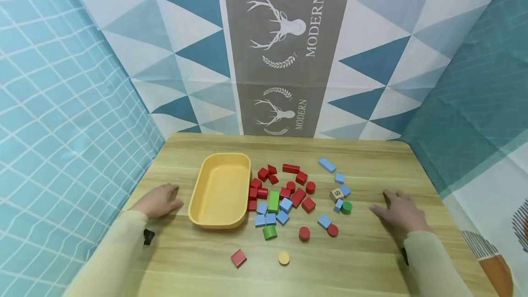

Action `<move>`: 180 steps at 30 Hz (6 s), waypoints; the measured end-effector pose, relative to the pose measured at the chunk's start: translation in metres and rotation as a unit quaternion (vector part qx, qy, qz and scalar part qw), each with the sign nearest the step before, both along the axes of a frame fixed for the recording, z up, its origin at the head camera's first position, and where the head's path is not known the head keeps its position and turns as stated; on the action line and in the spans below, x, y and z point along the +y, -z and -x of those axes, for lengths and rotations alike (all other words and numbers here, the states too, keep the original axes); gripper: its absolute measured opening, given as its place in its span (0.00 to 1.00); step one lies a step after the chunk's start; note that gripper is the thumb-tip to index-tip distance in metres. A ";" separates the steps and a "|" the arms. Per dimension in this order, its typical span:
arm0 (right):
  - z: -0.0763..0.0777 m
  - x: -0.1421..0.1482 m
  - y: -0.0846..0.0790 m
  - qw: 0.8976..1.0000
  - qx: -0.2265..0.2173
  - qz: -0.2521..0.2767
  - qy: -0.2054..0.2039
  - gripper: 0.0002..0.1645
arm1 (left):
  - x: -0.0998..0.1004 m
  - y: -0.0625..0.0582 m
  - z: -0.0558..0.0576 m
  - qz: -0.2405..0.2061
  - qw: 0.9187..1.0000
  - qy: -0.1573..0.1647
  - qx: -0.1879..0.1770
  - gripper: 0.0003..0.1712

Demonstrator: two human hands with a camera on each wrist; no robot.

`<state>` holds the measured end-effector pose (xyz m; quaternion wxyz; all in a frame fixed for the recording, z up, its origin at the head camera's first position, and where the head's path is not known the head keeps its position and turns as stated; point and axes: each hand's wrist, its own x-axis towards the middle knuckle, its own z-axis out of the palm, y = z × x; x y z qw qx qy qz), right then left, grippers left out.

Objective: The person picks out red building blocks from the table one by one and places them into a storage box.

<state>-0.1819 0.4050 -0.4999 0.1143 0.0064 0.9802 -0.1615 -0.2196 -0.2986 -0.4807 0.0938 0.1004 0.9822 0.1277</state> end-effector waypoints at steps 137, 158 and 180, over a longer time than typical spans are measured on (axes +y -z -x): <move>-0.001 -0.366 -0.056 0.900 0.263 0.135 -0.320 0.10 | 0.062 0.039 -0.083 -0.393 0.913 -0.078 -0.074 0.41; 0.036 -0.386 -0.024 0.932 0.196 0.018 -0.305 0.09 | 0.066 0.035 -0.081 -0.402 0.910 -0.074 -0.072 0.36; 0.012 -0.193 -0.028 0.972 0.196 0.113 -0.065 0.20 | 0.070 0.029 -0.086 -0.402 0.912 -0.077 -0.045 0.38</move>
